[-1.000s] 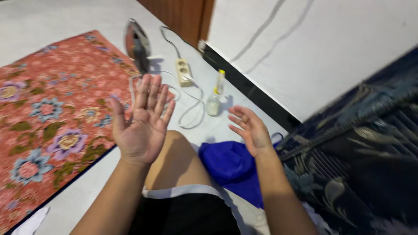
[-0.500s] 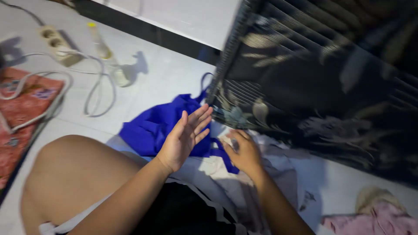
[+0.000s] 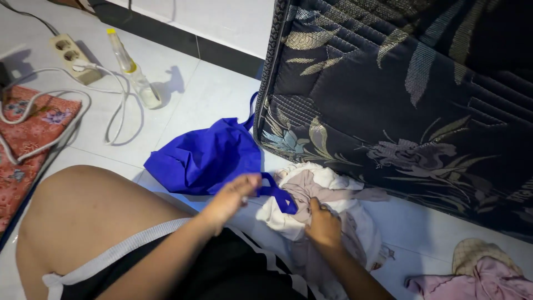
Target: The person irons a tan garment by hand on a floral mat on the floor, using an iron and a spray bottle of water, then folds the garment.
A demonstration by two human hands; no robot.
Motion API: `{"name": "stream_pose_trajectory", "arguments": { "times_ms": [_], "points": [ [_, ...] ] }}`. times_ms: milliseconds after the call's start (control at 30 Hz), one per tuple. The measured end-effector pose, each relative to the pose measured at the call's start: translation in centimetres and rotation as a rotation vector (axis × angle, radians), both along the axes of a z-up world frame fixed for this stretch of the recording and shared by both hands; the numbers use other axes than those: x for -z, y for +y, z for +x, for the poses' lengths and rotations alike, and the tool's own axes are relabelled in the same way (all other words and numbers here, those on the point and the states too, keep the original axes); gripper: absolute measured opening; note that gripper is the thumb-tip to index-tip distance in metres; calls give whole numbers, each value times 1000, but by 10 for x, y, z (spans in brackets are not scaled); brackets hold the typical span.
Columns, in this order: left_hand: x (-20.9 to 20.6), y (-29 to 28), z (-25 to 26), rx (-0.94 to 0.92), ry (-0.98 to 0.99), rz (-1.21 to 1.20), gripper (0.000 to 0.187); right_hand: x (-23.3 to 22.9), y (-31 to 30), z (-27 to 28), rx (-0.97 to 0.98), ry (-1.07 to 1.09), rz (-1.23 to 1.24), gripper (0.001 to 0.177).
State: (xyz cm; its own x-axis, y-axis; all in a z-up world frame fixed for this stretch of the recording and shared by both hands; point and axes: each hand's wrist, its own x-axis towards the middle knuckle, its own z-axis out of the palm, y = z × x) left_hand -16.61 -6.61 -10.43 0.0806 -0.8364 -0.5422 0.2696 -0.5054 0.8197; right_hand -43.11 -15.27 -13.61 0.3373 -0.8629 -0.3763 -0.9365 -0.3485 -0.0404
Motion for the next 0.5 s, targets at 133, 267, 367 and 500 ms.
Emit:
{"name": "stream_pose_trajectory", "arguments": {
  "times_ms": [133, 267, 367, 500],
  "points": [
    [39, 16, -36, 159, -66, 82, 51, -1, -26, -22, 109, -84, 95, 65],
    [-5, 25, -43, 493, -112, 253, 74, -62, -48, -39, 111, -804, 226, 45],
    [-42, 22, -57, 572, 91, 23, 94, -130, -33, -5, 131, -1231, 488, 60],
    [-64, 35, -49, 330, 215, -678, 115, -204, -2, 71, 367, -1440, 835, 68]
  ]
}}
